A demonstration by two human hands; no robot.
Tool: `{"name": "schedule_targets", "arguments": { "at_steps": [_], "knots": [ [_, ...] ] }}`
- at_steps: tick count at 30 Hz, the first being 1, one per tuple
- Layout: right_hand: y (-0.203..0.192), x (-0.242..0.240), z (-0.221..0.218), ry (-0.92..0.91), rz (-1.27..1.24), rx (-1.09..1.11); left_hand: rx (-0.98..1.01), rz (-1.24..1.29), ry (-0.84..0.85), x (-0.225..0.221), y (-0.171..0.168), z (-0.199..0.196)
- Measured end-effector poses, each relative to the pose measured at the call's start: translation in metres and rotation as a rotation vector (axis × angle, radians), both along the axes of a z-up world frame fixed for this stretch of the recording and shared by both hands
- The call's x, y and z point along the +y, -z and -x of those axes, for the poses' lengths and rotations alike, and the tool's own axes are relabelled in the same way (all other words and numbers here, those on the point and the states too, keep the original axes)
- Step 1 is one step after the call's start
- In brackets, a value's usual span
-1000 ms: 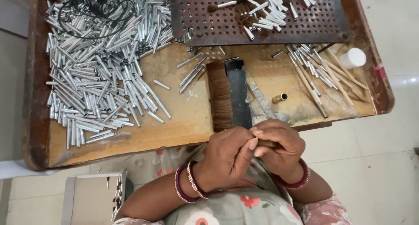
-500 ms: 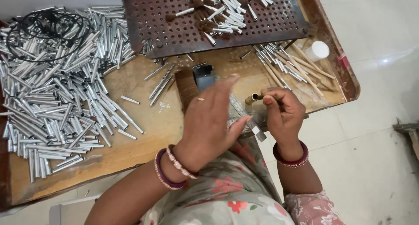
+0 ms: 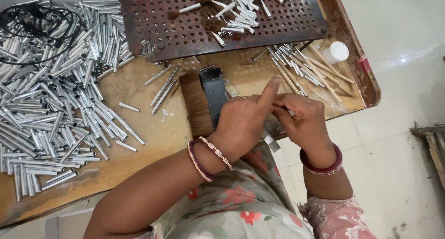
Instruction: Assembling small metal components by inserting tubes into a brush head.
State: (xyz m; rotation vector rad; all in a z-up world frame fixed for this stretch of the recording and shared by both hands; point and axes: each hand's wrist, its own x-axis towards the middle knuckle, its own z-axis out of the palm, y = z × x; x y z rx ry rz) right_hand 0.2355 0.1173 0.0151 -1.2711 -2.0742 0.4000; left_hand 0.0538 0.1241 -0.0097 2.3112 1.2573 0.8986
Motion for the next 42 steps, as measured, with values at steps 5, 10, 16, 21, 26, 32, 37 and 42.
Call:
{"name": "schedule_targets", "arguments": {
  "at_steps": [5, 10, 16, 21, 26, 32, 37, 42],
  "knots": [
    [-0.014, -0.016, 0.007, -0.058, -0.249, -0.253, -0.171, -0.110, -0.028, -0.019, -0.044, 0.027],
    [0.011, -0.021, 0.000, 0.004, -0.366, -0.412, -0.356, -0.185, -0.058, -0.051, -0.068, 0.063],
    [0.026, -0.002, 0.006, 0.056, -0.189, -0.080, -0.768, -0.092, -0.121, -0.082, -0.039, 0.085],
    [0.023, 0.002, 0.016, 0.049, -0.211, -0.022, -0.974, -0.049, -0.239, -0.083, -0.004, 0.102],
    [0.021, 0.003, 0.017, 0.051, -0.244, -0.015, -0.954, -0.113, -0.297, -0.076, 0.015, 0.106],
    [0.023, 0.000, 0.020, 0.072, -0.199, -0.052, -1.050, -0.070, -0.327, -0.079, 0.025, 0.104],
    [0.026, 0.000, 0.019, 0.064, -0.195, -0.056, -1.068, -0.081, -0.310, -0.080, 0.030, 0.105],
    [0.025, 0.004, 0.019, 0.052, -0.167, -0.077, -1.075, -0.071, -0.318, -0.079, 0.028, 0.104]
  ]
}}
